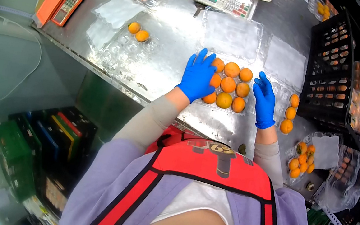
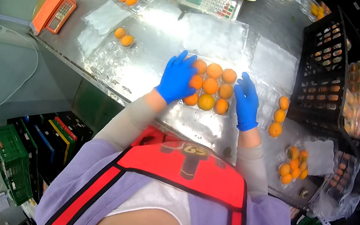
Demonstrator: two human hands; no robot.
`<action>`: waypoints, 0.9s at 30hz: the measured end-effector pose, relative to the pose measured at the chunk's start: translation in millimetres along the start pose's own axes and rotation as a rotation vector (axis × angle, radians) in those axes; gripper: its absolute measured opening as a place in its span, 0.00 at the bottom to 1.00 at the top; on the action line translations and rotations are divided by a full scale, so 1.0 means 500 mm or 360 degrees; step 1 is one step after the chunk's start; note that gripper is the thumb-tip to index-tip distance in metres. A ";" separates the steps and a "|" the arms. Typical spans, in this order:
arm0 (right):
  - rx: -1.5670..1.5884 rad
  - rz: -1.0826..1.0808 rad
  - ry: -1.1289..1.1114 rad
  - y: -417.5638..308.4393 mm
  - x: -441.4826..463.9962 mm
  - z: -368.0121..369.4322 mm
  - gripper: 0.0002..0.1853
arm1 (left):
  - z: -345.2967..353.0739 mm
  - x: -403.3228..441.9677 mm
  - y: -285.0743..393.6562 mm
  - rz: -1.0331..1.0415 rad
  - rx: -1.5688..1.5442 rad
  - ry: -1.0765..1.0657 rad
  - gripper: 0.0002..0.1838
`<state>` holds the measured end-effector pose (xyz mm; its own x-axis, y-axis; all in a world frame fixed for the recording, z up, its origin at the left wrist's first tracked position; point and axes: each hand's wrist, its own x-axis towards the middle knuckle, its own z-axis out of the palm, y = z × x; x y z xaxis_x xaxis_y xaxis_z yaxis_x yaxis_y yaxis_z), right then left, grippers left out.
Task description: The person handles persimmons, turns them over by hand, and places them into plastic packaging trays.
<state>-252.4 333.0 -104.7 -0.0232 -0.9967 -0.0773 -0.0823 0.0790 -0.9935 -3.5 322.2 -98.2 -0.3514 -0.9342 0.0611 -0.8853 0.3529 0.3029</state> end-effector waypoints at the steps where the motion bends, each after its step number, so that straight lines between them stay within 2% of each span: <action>1: 0.0000 -0.0001 -0.0002 -0.003 0.000 0.003 0.25 | 0.001 -0.007 -0.005 -0.0006 -0.0070 0.0079 0.29; 3: 0.0020 0.0011 -0.0046 -0.015 0.004 0.011 0.25 | -0.012 -0.016 -0.009 -0.0012 -0.0135 0.0167 0.30; 6: 0.0212 0.0084 -0.0220 -0.059 -0.001 0.032 0.25 | -0.048 -0.028 0.001 0.0007 -0.0758 0.0462 0.28; 9: 0.0472 0.0443 -0.0543 -0.128 -0.011 0.055 0.31 | -0.125 -0.027 0.039 0.0146 -0.0859 0.0668 0.31; 10: 0.0469 0.0437 -0.0536 -0.146 -0.013 0.065 0.31 | -0.154 -0.027 0.053 0.0164 -0.0848 0.0679 0.31; 12: 0.0982 0.0519 -0.0785 -0.175 -0.018 0.086 0.33 | -0.188 -0.026 0.071 0.0207 -0.0817 0.0717 0.31; 16: 0.1312 0.0459 -0.0929 -0.210 -0.027 0.109 0.37 | -0.221 -0.026 0.089 0.0288 -0.0709 0.0780 0.31; 20: 0.1086 0.0183 -0.0840 -0.214 -0.029 0.108 0.40 | -0.218 -0.024 0.095 0.0336 -0.0619 0.0767 0.33; 22: 0.0979 0.0055 -0.0770 -0.214 -0.031 0.104 0.41 | -0.214 -0.022 0.096 0.0291 -0.0883 0.0744 0.41; 23: 0.0852 -0.0070 -0.0689 -0.217 -0.035 0.099 0.42 | -0.207 -0.023 0.094 0.0287 -0.0883 0.0743 0.41; 25: 0.0726 -0.0189 -0.0610 -0.226 -0.042 0.096 0.43 | -0.180 -0.026 0.083 0.0114 -0.2027 0.0478 0.46; 26: 0.0474 -0.0439 -0.0510 -0.232 -0.045 0.097 0.44 | -0.169 -0.028 0.072 0.0051 -0.2293 0.0325 0.46; 27: 0.0219 -0.0683 -0.0407 -0.237 -0.047 0.097 0.45 | -0.171 -0.029 0.074 0.0047 -0.2293 0.0326 0.46</action>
<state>-193.6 346.1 10.7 0.2297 -0.9124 0.3388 0.1010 -0.3238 -0.9407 -5.2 344.6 -6.8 -0.2059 -0.9621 0.1787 0.2314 0.1295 0.9642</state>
